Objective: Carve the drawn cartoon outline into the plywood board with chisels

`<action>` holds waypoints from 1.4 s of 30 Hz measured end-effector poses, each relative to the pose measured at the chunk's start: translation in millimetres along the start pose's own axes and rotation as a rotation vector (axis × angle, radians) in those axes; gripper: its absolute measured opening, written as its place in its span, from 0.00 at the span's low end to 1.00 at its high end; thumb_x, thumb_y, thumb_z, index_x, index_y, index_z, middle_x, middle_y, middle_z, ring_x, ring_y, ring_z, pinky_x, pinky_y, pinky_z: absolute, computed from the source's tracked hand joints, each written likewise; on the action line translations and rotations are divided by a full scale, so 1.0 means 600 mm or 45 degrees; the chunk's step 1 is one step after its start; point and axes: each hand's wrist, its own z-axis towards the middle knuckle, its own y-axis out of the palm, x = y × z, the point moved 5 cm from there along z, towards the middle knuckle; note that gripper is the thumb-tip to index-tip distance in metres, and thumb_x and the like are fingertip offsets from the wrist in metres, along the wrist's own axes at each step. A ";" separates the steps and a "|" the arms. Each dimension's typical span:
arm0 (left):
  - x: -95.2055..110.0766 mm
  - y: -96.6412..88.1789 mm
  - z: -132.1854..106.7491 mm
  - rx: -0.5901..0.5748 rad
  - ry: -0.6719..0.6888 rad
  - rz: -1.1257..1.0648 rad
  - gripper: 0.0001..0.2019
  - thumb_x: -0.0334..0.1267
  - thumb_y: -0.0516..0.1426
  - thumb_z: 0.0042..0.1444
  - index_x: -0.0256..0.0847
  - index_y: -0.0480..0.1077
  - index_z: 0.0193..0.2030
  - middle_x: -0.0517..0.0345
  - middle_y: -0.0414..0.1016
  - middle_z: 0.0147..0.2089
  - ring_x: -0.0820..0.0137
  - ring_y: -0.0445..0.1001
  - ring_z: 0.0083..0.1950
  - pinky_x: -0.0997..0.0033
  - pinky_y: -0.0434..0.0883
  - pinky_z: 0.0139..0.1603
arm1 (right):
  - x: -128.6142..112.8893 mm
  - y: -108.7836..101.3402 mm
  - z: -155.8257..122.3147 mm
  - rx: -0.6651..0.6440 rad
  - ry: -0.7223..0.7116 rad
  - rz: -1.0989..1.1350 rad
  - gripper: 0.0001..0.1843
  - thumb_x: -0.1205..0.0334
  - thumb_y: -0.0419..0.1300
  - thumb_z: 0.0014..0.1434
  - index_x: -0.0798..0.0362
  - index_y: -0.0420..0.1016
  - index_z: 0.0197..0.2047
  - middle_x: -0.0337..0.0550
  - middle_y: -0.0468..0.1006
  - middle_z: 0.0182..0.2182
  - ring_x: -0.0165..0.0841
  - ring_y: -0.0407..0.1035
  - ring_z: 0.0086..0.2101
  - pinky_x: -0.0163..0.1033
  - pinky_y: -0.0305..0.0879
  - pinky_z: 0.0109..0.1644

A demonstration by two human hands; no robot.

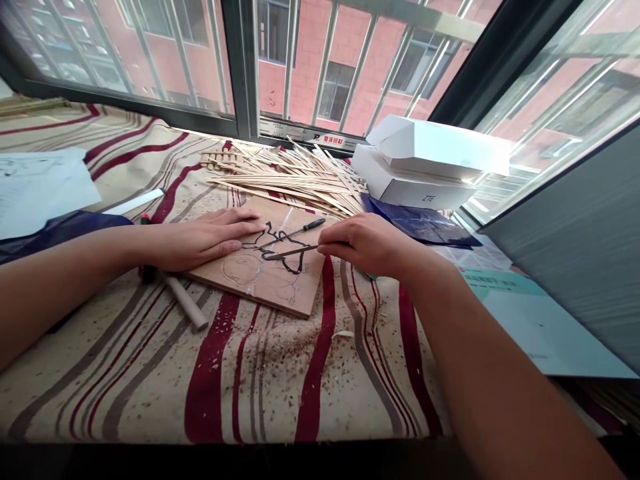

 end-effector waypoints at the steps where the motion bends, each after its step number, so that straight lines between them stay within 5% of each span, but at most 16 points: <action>1: 0.000 0.000 0.000 0.000 0.000 -0.003 0.32 0.51 0.38 0.76 0.44 0.53 0.81 0.45 0.50 0.84 0.51 0.47 0.84 0.45 0.47 0.82 | 0.005 0.001 0.000 0.000 -0.007 0.025 0.19 0.50 0.53 0.74 0.50 0.78 0.37 0.42 0.82 0.32 0.32 0.71 0.31 0.38 0.61 0.40; 10: -0.003 0.000 -0.001 -0.009 -0.019 -0.002 0.32 0.51 0.38 0.76 0.43 0.53 0.81 0.45 0.48 0.85 0.50 0.46 0.84 0.43 0.47 0.82 | 0.032 0.003 0.002 0.128 -0.021 0.100 0.18 0.51 0.56 0.73 0.52 0.78 0.36 0.46 0.80 0.33 0.36 0.70 0.36 0.42 0.63 0.45; 42: -0.005 0.000 -0.003 0.026 -0.003 -0.006 0.32 0.53 0.38 0.76 0.47 0.54 0.81 0.49 0.51 0.84 0.49 0.48 0.84 0.43 0.48 0.82 | 0.032 0.003 -0.003 0.020 0.005 0.084 0.19 0.50 0.53 0.73 0.50 0.70 0.33 0.40 0.72 0.29 0.32 0.65 0.33 0.39 0.60 0.41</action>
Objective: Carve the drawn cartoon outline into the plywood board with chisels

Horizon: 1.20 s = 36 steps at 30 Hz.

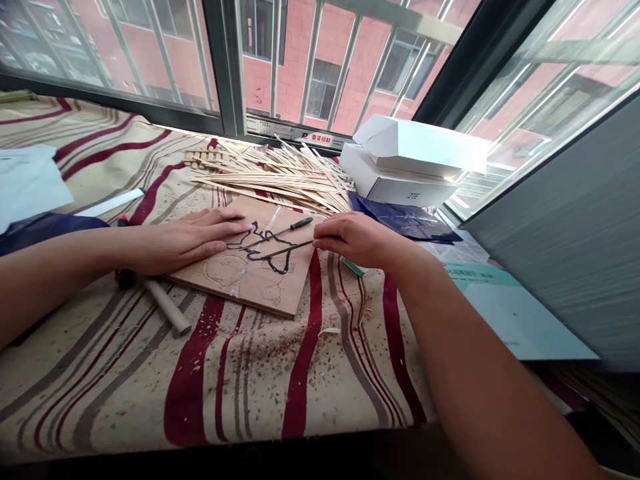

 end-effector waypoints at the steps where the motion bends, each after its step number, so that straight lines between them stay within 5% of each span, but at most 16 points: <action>1: 0.001 0.000 0.000 -0.003 -0.006 -0.007 0.32 0.53 0.38 0.76 0.46 0.54 0.81 0.49 0.50 0.84 0.49 0.47 0.84 0.43 0.48 0.82 | -0.001 0.002 0.002 -0.003 0.000 0.015 0.19 0.50 0.54 0.73 0.51 0.70 0.33 0.40 0.73 0.30 0.33 0.66 0.33 0.38 0.61 0.41; 12: 0.002 0.002 0.002 -0.031 -0.025 0.023 0.33 0.52 0.37 0.76 0.43 0.54 0.82 0.47 0.49 0.84 0.50 0.46 0.84 0.46 0.45 0.82 | -0.009 0.005 0.009 0.010 0.027 -0.024 0.18 0.50 0.53 0.73 0.50 0.69 0.33 0.40 0.71 0.29 0.33 0.64 0.32 0.39 0.59 0.41; 30: 0.003 0.002 0.002 -0.025 -0.027 -0.004 0.32 0.50 0.38 0.76 0.44 0.53 0.82 0.46 0.49 0.84 0.50 0.46 0.84 0.44 0.47 0.82 | -0.109 -0.016 -0.016 0.010 -0.029 -0.345 0.20 0.55 0.52 0.71 0.50 0.62 0.26 0.36 0.62 0.18 0.29 0.48 0.23 0.41 0.43 0.30; 36: 0.004 0.002 0.001 -0.028 -0.021 0.004 0.32 0.50 0.37 0.76 0.42 0.53 0.82 0.44 0.49 0.84 0.50 0.46 0.84 0.44 0.47 0.81 | -0.139 -0.007 -0.007 -0.011 0.105 -0.537 0.18 0.60 0.54 0.67 0.51 0.59 0.25 0.36 0.64 0.17 0.29 0.42 0.21 0.41 0.37 0.29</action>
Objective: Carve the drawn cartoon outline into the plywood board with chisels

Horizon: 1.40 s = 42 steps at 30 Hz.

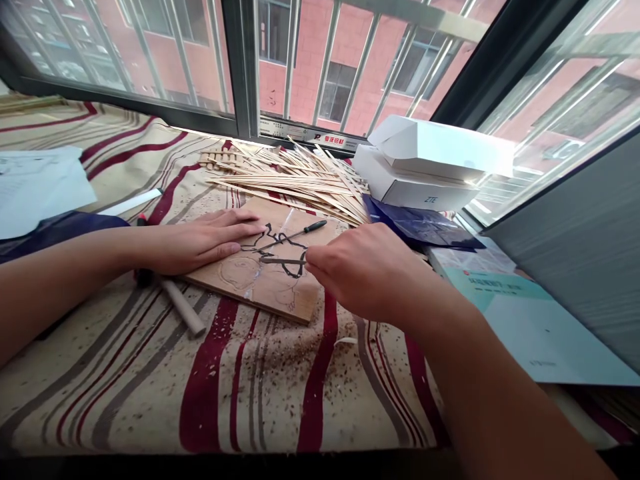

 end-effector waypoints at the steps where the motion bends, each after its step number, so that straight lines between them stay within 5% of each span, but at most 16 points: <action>1: -0.001 0.000 0.000 0.007 0.008 0.002 0.32 0.50 0.37 0.77 0.43 0.53 0.82 0.44 0.49 0.84 0.50 0.46 0.84 0.44 0.48 0.81 | -0.002 0.000 0.001 -0.026 0.014 -0.014 0.17 0.61 0.54 0.66 0.51 0.59 0.25 0.37 0.65 0.17 0.29 0.42 0.21 0.41 0.37 0.28; 12: -0.005 0.000 -0.001 0.032 0.031 0.015 0.32 0.50 0.38 0.77 0.44 0.53 0.82 0.45 0.51 0.84 0.50 0.47 0.84 0.44 0.49 0.81 | -0.020 -0.002 -0.001 -0.157 0.035 -0.030 0.15 0.64 0.56 0.65 0.50 0.62 0.26 0.36 0.65 0.17 0.30 0.43 0.21 0.41 0.37 0.29; 21: -0.005 -0.003 -0.002 0.058 0.064 0.020 0.31 0.51 0.39 0.77 0.43 0.56 0.81 0.44 0.53 0.83 0.50 0.51 0.83 0.45 0.51 0.80 | 0.065 0.013 -0.002 0.063 0.211 0.077 0.18 0.52 0.53 0.70 0.49 0.71 0.31 0.41 0.76 0.26 0.34 0.61 0.27 0.41 0.46 0.32; 28: -0.006 -0.013 0.001 0.209 0.211 0.021 0.29 0.49 0.41 0.77 0.40 0.67 0.74 0.43 0.67 0.75 0.55 0.66 0.74 0.55 0.59 0.77 | 0.119 0.071 0.022 0.076 0.428 0.116 0.14 0.57 0.54 0.71 0.52 0.78 0.38 0.49 0.83 0.42 0.41 0.73 0.41 0.42 0.55 0.37; 35: 0.000 -0.016 0.002 0.228 0.219 0.051 0.29 0.47 0.43 0.75 0.35 0.70 0.72 0.37 0.70 0.73 0.51 0.70 0.70 0.50 0.63 0.74 | 0.136 0.088 0.031 0.114 0.639 0.036 0.16 0.59 0.54 0.71 0.56 0.82 0.46 0.57 0.83 0.47 0.50 0.76 0.46 0.46 0.62 0.41; 39: 0.003 -0.017 0.004 0.242 0.215 0.109 0.29 0.45 0.42 0.75 0.37 0.72 0.71 0.39 0.73 0.71 0.52 0.73 0.67 0.52 0.66 0.71 | 0.108 0.076 0.049 0.393 0.509 0.164 0.19 0.63 0.55 0.71 0.59 0.77 0.60 0.64 0.79 0.58 0.53 0.72 0.56 0.53 0.67 0.56; 42: 0.000 -0.018 0.004 0.276 0.235 0.147 0.27 0.43 0.43 0.75 0.39 0.73 0.70 0.40 0.75 0.69 0.53 0.75 0.65 0.54 0.68 0.69 | 0.076 0.079 0.073 0.338 0.244 0.311 0.18 0.65 0.54 0.71 0.56 0.77 0.60 0.59 0.80 0.58 0.51 0.71 0.58 0.54 0.65 0.62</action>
